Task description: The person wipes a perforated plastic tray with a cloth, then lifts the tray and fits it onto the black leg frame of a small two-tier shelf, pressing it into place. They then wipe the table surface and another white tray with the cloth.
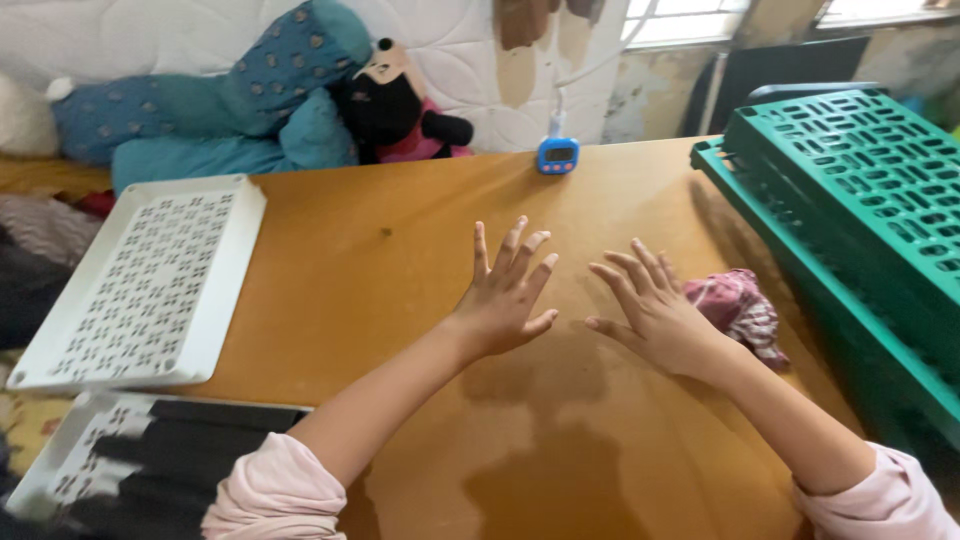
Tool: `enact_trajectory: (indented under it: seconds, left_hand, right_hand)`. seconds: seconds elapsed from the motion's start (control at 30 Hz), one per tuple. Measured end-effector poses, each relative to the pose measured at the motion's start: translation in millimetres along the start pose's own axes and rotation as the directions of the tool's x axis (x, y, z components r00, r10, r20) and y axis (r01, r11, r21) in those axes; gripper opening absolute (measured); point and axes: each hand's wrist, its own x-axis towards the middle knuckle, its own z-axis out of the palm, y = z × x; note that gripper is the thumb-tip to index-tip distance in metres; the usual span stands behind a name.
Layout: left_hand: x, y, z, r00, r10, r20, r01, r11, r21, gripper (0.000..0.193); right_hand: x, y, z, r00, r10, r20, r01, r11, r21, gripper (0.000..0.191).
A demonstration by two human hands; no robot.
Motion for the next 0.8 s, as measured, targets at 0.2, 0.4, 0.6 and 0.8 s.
enact_trajectory:
  seconds: [0.2,0.4,0.6,0.8]
  left_hand:
    - [25.9,-11.2,52.8,0.984,-0.159,0.083,0.159,0.987,0.006,0.085]
    - [28.1,-41.5,81.8,0.925,-0.343,0.162,0.355,0.933,-0.054,0.086]
    - [19.0,-64.2,68.2,0.903,-0.392,0.174,0.405,0.913,-0.044,0.084]
    - [-18.2,-71.5,14.0,0.954,-0.252,0.16,0.241,0.967,0.089,0.084]
  right_hand:
    - [-18.8,24.9,0.3,0.857,0.51,-0.068,-0.459,0.697,-0.551,0.091]
    - [-37.7,46.0,-4.9,0.618,0.771,0.154,-0.735,0.636,-0.236,0.107]
    - [-56.6,64.5,5.1,0.691,0.715,0.105,-0.712,0.699,-0.067,0.109]
    - [-59.9,90.9,10.8,0.758,0.647,0.088,-0.652,0.744,0.148,0.108]
